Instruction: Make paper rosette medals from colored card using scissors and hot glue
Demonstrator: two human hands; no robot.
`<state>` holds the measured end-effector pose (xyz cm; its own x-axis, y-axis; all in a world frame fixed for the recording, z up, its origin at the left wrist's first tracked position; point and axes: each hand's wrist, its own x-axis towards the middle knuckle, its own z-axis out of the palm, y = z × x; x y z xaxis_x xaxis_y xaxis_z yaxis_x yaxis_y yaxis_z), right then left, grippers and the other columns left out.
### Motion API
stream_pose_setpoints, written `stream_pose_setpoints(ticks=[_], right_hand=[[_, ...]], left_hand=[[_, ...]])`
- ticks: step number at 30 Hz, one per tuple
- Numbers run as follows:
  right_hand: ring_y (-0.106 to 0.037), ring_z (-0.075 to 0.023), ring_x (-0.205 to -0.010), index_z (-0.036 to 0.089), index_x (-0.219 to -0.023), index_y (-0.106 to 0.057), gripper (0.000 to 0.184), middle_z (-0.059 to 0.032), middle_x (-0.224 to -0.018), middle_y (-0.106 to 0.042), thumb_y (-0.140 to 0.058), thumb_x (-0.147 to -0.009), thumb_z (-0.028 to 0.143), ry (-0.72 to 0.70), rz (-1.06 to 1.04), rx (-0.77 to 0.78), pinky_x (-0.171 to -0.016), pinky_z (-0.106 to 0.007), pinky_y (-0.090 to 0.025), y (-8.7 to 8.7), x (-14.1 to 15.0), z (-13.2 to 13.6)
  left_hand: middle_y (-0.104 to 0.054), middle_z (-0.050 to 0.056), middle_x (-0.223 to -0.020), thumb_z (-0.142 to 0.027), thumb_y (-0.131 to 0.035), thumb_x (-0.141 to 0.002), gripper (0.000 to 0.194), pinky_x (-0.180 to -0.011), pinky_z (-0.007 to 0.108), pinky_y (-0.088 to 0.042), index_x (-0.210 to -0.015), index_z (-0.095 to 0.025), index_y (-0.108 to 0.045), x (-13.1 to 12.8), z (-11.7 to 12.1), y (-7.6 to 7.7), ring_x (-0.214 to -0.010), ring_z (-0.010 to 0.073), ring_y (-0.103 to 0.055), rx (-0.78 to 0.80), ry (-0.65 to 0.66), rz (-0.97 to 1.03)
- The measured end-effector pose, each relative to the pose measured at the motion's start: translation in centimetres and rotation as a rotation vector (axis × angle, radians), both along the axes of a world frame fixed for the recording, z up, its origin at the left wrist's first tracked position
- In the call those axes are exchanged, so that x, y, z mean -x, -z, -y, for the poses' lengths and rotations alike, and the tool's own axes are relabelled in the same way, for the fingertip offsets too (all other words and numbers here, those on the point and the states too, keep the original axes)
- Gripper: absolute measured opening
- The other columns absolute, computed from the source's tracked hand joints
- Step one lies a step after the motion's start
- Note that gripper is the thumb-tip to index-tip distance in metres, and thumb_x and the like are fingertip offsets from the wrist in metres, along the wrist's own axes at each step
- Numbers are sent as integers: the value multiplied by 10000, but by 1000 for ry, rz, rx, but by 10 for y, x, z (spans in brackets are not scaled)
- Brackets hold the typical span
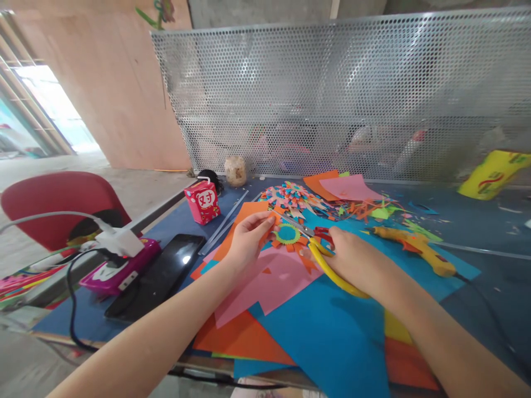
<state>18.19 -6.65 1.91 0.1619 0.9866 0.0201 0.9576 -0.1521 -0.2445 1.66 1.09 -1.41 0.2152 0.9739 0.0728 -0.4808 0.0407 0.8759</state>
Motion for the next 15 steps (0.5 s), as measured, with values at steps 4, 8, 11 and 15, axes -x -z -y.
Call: stream_pose_setpoints(ticks=[4, 8, 11, 15], right_hand=[[-609, -253, -705, 187, -773, -467, 460, -117, -818, -632, -420, -685, 637, 6, 10, 1, -478, -257, -361, 0, -1, 0], [-611, -248, -704, 188, -771, -461, 429, -108, -806, -631, -415, -702, 609, -5, -2, 4, -481, -257, -358, -1, 0, 1], [-609, -245, -698, 190, -768, -453, 418, -106, -802, -629, -398, -717, 602, 1, 1, 10, -471, -255, -349, -2, 1, 1], [-604, -231, -705, 185, -788, -454, 393, -110, -831, -624, -426, -723, 572, 5, -19, 22, -476, -245, -350, -2, 1, 2]], left_hand=[[-612, -15, -625, -222, -740, -530, 257, -527, 199, -457, -736, -130, -617, 0, 0, 0, -539, 76, -565, 10, -13, 0], [-614, -14, -620, -217, -739, -532, 245, -523, 195, -455, -728, -132, -621, 0, 1, -2, -539, 75, -564, 18, -19, -2], [-611, -17, -605, -206, -744, -521, 236, -518, 191, -457, -708, -130, -622, 0, 2, -3, -529, 71, -558, 29, -24, 1], [-616, -15, -599, -201, -749, -517, 252, -518, 184, -461, -720, -129, -618, 0, 2, -2, -525, 69, -562, 32, -19, 14]])
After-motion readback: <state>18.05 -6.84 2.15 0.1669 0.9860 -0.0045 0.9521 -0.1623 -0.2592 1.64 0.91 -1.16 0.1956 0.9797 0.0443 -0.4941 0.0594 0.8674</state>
